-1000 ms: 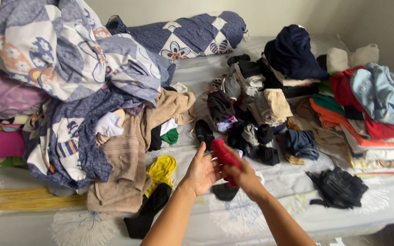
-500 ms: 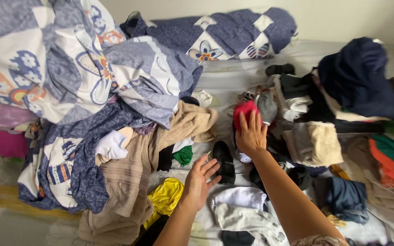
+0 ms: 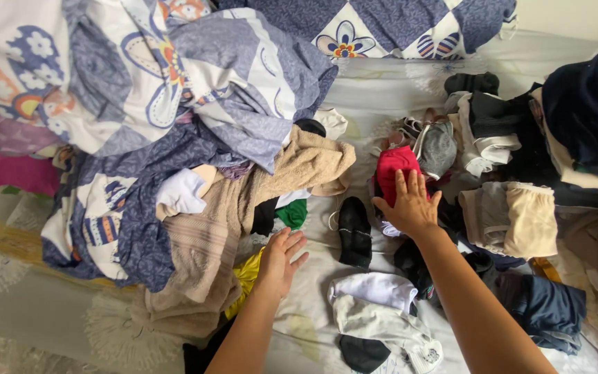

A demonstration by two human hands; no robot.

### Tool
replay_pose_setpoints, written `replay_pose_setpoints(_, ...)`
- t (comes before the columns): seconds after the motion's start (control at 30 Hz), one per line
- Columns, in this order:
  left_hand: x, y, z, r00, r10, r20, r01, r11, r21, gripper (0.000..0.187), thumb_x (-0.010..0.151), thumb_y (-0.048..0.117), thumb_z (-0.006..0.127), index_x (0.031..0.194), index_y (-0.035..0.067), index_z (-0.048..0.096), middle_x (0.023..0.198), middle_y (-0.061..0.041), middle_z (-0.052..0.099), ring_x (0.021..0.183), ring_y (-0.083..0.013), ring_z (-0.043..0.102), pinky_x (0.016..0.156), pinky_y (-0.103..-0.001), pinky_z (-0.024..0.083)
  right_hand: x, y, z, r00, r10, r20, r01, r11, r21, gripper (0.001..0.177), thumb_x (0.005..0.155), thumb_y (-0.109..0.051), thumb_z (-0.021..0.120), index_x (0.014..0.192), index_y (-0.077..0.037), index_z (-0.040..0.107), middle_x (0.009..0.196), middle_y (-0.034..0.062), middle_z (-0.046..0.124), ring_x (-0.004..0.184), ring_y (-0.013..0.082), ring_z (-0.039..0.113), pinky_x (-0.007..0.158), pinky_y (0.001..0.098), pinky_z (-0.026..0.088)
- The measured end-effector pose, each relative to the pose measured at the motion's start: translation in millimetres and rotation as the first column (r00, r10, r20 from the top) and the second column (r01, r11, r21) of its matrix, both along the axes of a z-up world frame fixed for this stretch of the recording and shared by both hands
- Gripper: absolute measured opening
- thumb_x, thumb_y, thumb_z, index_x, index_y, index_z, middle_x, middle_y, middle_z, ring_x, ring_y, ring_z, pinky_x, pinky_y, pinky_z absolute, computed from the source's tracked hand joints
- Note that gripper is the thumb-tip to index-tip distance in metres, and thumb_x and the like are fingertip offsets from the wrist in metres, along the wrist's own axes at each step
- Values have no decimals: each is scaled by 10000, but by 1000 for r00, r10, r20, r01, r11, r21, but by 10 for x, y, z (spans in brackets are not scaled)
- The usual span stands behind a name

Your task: Folding laundry including underwear and bras on a bed.

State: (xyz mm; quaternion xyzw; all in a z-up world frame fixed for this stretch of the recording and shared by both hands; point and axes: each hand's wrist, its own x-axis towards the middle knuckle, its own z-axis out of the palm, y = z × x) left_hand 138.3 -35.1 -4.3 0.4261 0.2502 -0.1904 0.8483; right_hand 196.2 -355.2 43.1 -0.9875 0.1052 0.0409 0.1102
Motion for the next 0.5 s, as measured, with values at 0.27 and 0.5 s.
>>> replay_pose_setpoints(0.27,-46,415,-182,994,100,38,-103,991,89,488,976,316,535,1410,102,471,1396,-144,609,1280,-265,594,1016,-487,484,-225,710,144,921,154,358,-166,986,1,563,892,-365,661,1374,-103,536,1437,184,496,1360,384,434,1106,600,331)
replay_pose_setpoints(0.5,-374,835,-15,982,162,92,-180,957,230,419,974,261,528,1344,67,563,1332,-120,654,1227,-226,622,990,-387,496,-653,2101,-837,896,389,214,-441,726,528,422,819,-156,712,1234,-106,657,1203,189,641,1088,407,627,918,471,521)
